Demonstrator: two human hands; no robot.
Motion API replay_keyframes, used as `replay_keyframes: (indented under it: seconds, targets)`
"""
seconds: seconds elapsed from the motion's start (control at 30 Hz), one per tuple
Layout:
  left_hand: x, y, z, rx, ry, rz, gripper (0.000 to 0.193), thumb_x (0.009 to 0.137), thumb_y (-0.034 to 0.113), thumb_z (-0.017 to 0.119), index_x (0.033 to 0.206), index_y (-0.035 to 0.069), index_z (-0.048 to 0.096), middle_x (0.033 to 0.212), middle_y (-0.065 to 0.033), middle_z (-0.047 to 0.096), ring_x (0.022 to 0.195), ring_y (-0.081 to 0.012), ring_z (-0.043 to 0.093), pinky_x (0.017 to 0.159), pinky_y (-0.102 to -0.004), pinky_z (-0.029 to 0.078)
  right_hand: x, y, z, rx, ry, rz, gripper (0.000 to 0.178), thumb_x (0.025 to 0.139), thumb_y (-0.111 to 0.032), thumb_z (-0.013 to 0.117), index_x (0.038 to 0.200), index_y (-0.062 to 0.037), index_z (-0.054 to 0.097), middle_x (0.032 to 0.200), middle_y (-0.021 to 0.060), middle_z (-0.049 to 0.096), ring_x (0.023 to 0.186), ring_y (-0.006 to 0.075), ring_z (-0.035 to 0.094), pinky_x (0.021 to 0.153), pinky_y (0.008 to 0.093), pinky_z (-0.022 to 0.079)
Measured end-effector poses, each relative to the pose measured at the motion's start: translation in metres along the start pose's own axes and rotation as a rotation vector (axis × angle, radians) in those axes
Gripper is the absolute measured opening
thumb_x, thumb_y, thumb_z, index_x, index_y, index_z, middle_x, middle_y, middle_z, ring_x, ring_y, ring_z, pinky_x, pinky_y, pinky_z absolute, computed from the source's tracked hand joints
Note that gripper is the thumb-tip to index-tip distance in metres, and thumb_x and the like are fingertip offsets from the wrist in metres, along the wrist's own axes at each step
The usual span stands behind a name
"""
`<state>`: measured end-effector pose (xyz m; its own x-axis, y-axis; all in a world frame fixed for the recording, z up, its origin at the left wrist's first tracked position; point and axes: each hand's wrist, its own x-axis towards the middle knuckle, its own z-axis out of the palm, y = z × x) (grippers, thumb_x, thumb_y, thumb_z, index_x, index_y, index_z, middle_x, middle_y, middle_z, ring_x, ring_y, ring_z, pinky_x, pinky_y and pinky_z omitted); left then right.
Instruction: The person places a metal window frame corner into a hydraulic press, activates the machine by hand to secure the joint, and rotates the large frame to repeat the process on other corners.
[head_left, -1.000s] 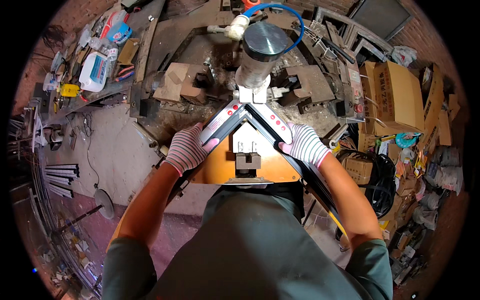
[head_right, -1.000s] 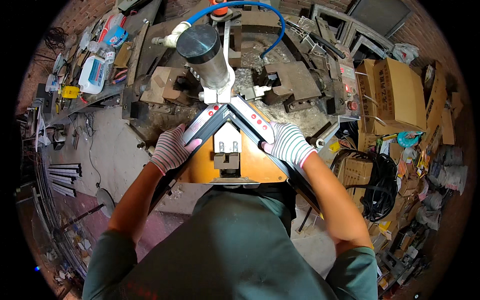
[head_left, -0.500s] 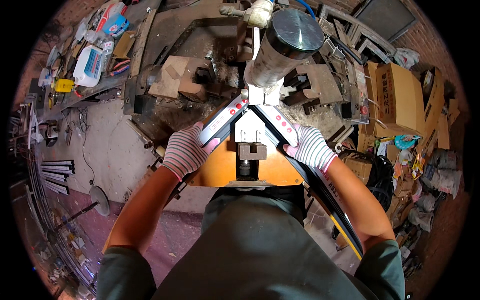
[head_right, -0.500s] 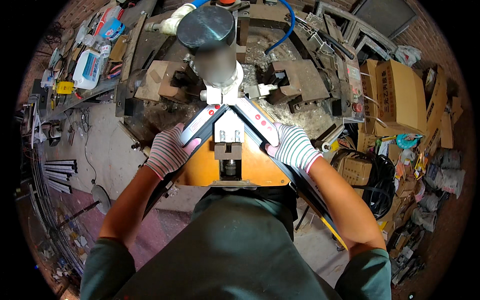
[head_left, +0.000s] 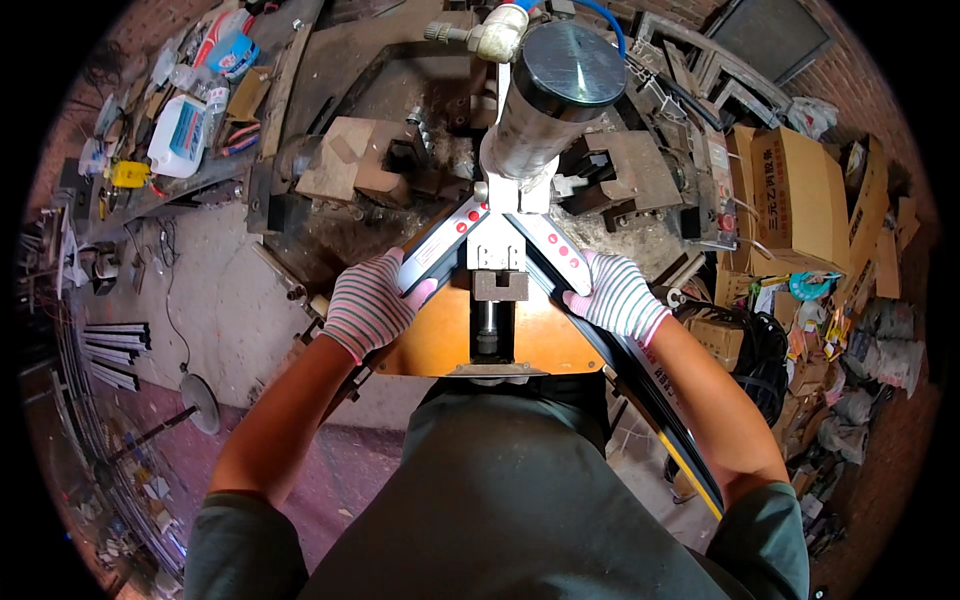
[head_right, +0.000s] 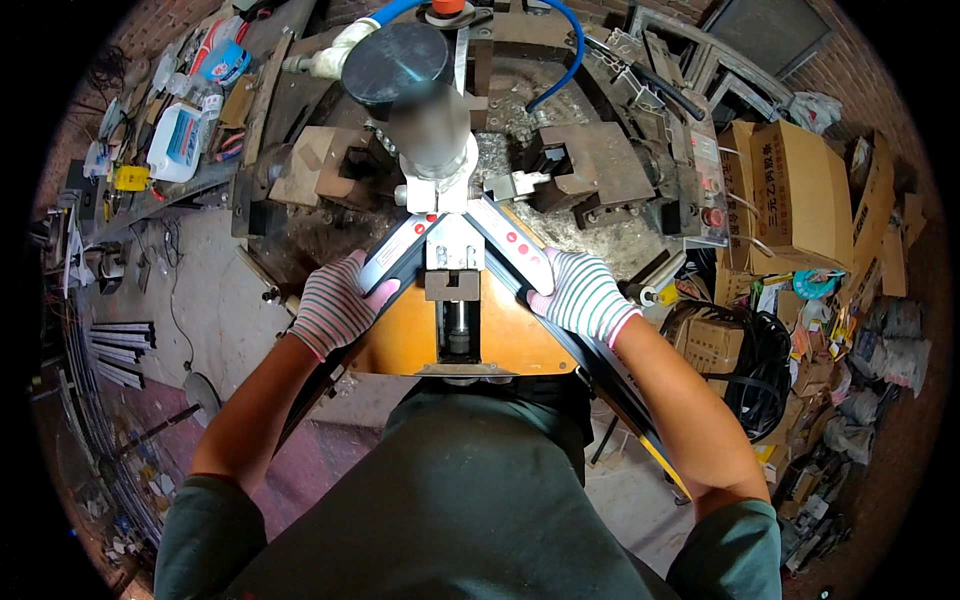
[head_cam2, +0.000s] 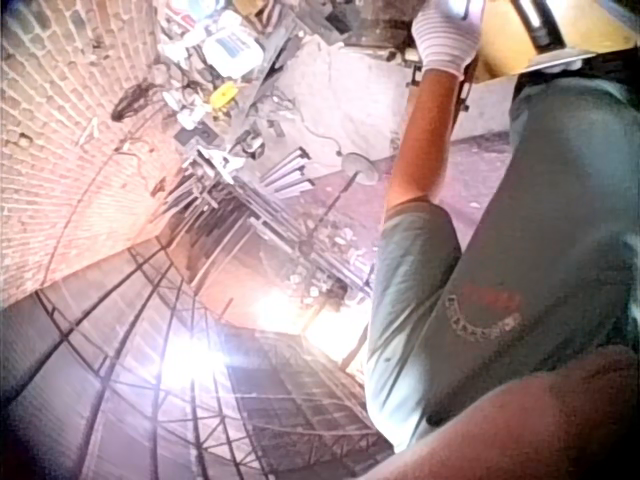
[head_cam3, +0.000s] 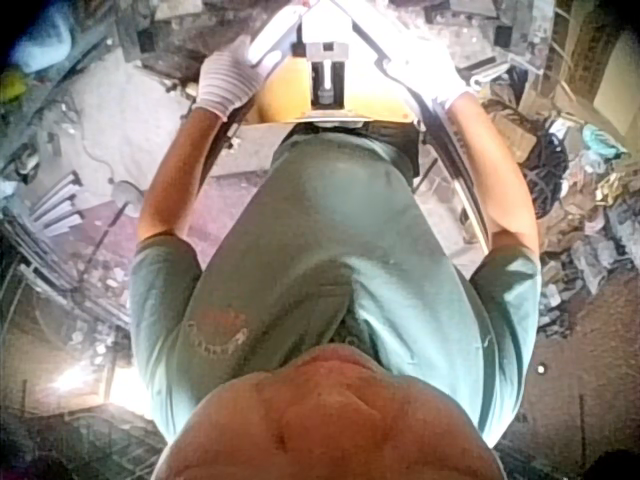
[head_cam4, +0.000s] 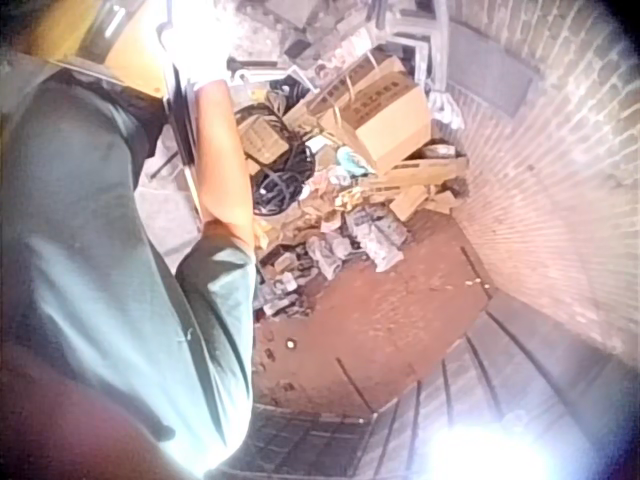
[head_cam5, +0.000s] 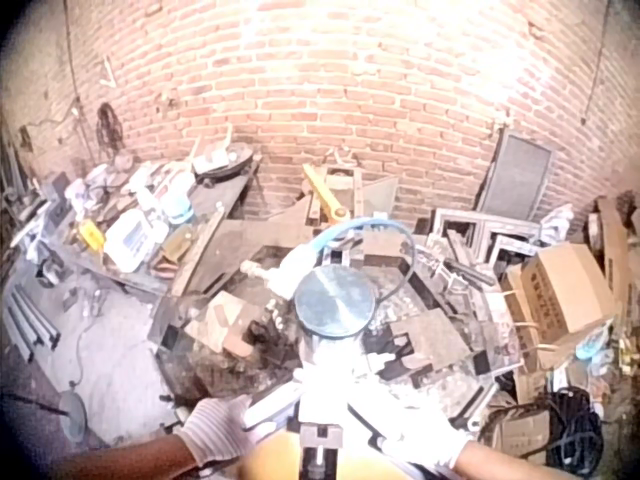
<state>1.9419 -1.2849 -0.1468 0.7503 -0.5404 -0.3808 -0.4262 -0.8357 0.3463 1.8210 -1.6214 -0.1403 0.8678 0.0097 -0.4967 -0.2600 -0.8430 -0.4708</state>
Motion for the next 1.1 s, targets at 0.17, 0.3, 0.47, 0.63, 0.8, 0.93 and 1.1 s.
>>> replay_keyframes:
  seconds: [0.17, 0.3, 0.47, 0.63, 0.8, 0.93, 1.1]
  targets:
    - [-0.003, 0.001, 0.001, -0.008, 0.021, -0.002, 0.064, 0.095, 0.058, 0.072, 0.113, -0.003, 0.066, 0.090, -0.0266, 0.074, 0.087, -0.0440, 0.075, 0.079, -0.0483, 0.060, 0.002, 0.001, 0.001, 0.011, 0.013, -0.026, 0.057, 0.085, -0.042, 0.077, 0.121, 0.0004, 0.068, 0.093, 0.0260, 0.075, 0.089, 0.0447, 0.073, 0.085, 0.0455, 0.060]
    - [-0.006, -0.001, -0.004, -0.067, 0.058, 0.017, 0.058, 0.095, 0.052, 0.074, 0.113, -0.003, 0.067, 0.092, -0.0262, 0.075, 0.086, -0.0429, 0.074, 0.079, -0.0498, 0.059, 0.007, 0.007, 0.007, -0.020, 0.042, -0.051, 0.055, 0.083, -0.044, 0.078, 0.113, 0.0018, 0.067, 0.091, 0.0279, 0.074, 0.089, 0.0468, 0.072, 0.083, 0.0474, 0.060]
    - [-0.005, 0.003, -0.012, -0.031, -0.037, -0.026, 0.056, 0.098, 0.048, 0.072, 0.119, -0.003, 0.066, 0.093, -0.0241, 0.076, 0.087, -0.0409, 0.075, 0.081, -0.0472, 0.061, 0.001, 0.007, 0.014, 0.048, 0.104, -0.057, 0.053, 0.082, -0.039, 0.081, 0.115, 0.0009, 0.067, 0.093, 0.0267, 0.075, 0.092, 0.0443, 0.074, 0.084, 0.0452, 0.060]
    - [-0.009, -0.006, -0.003, -0.072, 0.040, 0.035, 0.055, 0.098, 0.048, 0.072, 0.118, -0.003, 0.067, 0.095, -0.0235, 0.076, 0.087, -0.0404, 0.076, 0.080, -0.0470, 0.061, 0.002, 0.010, 0.016, 0.100, 0.058, -0.026, 0.044, 0.086, -0.024, 0.082, 0.119, -0.0007, 0.066, 0.094, 0.0142, 0.075, 0.083, 0.0233, 0.071, 0.082, 0.0374, 0.058]
    - [-0.009, -0.006, -0.004, -0.089, 0.028, 0.029, 0.056, 0.098, 0.049, 0.071, 0.118, -0.003, 0.067, 0.096, -0.0240, 0.076, 0.087, -0.0410, 0.075, 0.081, -0.0477, 0.061, 0.004, 0.016, 0.019, 0.142, 0.065, -0.051, 0.045, 0.085, -0.024, 0.083, 0.118, 0.0008, 0.064, 0.089, 0.0081, 0.070, 0.080, 0.0148, 0.059, 0.081, 0.0346, 0.056]
    - [-0.010, -0.007, -0.004, -0.110, 0.023, 0.035, 0.055, 0.098, 0.049, 0.071, 0.118, -0.003, 0.067, 0.097, -0.0239, 0.076, 0.088, -0.0417, 0.075, 0.082, -0.0490, 0.060, 0.002, 0.008, 0.013, 0.076, 0.036, -0.022, 0.049, 0.085, -0.027, 0.082, 0.125, -0.0021, 0.065, 0.093, 0.0137, 0.074, 0.085, 0.0251, 0.070, 0.081, 0.0366, 0.059]
    - [-0.011, -0.007, -0.009, -0.119, 0.021, 0.048, 0.055, 0.099, 0.048, 0.070, 0.118, -0.003, 0.067, 0.097, -0.0239, 0.076, 0.089, -0.0419, 0.075, 0.083, -0.0492, 0.059, 0.001, 0.006, 0.014, 0.074, 0.042, -0.020, 0.051, 0.085, -0.027, 0.080, 0.127, -0.0030, 0.065, 0.092, 0.0162, 0.077, 0.084, 0.0306, 0.076, 0.080, 0.0383, 0.060]
